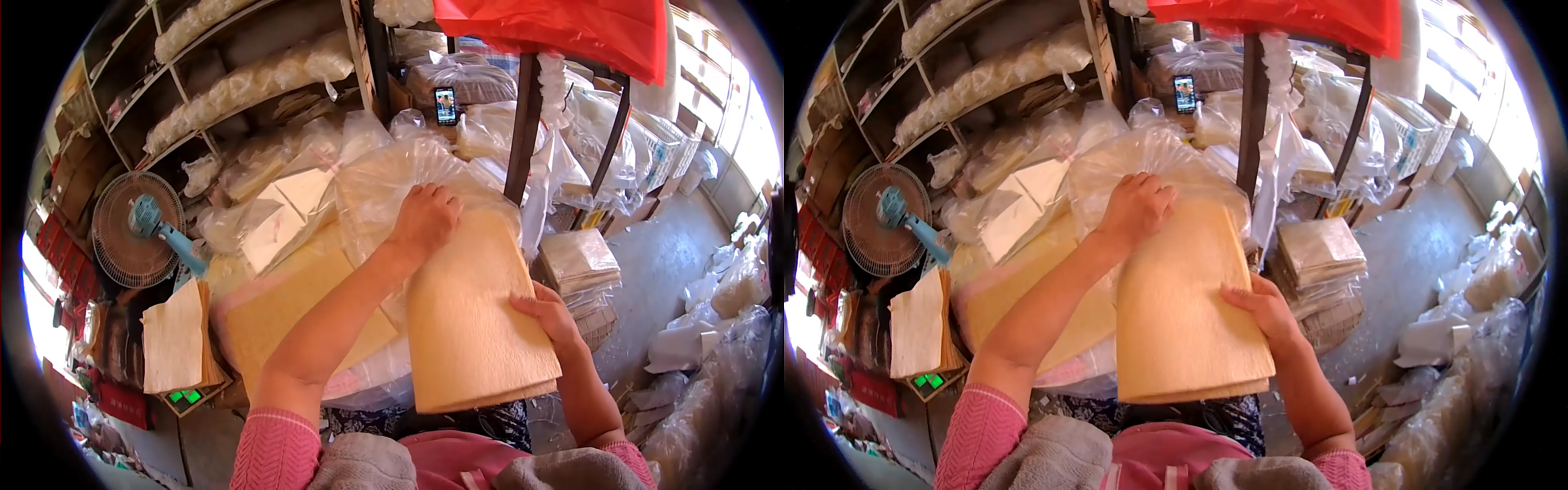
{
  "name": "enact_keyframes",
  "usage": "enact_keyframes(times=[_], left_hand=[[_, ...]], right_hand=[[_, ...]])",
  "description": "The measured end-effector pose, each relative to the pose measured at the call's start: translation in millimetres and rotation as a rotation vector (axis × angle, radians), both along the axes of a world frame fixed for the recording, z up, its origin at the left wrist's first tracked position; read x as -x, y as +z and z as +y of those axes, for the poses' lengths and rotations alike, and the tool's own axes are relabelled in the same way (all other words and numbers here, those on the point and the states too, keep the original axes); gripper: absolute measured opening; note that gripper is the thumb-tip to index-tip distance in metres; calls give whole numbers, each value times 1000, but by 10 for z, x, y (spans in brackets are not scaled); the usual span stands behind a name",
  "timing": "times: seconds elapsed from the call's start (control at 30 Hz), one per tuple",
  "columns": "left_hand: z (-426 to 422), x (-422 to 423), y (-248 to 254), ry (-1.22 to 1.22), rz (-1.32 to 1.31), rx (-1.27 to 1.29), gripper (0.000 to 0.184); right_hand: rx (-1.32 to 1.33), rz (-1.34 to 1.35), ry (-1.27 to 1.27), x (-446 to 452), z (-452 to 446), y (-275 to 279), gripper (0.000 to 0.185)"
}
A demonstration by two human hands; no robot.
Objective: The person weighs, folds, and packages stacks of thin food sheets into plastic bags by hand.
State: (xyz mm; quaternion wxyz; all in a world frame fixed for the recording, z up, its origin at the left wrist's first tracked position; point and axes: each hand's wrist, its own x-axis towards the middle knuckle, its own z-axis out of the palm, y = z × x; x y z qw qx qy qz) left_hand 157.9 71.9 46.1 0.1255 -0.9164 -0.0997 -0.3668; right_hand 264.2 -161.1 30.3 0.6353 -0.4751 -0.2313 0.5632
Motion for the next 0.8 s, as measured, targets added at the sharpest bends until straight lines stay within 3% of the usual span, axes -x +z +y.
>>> enact_keyframes(times=[0.2, 0.33, 0.43, 0.53, 0.63, 0.73, 0.8], left_hand=[[-174, 62, 99, -184, 153, 5, 6], [-415, 274, 172, -231, 219, 78, 15], [-410, 518, -16, -160, 17, 143, 32], [-418, 788, -243, 195, -258, 295, 41], [-492, 960, -491, 315, -387, 1244, 37], [-549, 1082, -528, -31, -341, 1848, 32], [-609, 1112, -562, 32, -309, 1861, 27]], right_hand=[[-31, 39, 96, 129, 95, -34, 30], [-16, 92, 4, 98, 117, -143, 34], [-10, 157, -88, -25, 111, -349, 33], [-32, 212, -101, -70, 59, -406, 33], [-37, 239, -101, -24, 56, -397, 32], [-35, 237, -47, 52, 142, -358, 32], [-8, 212, -63, 86, 232, -330, 32]])
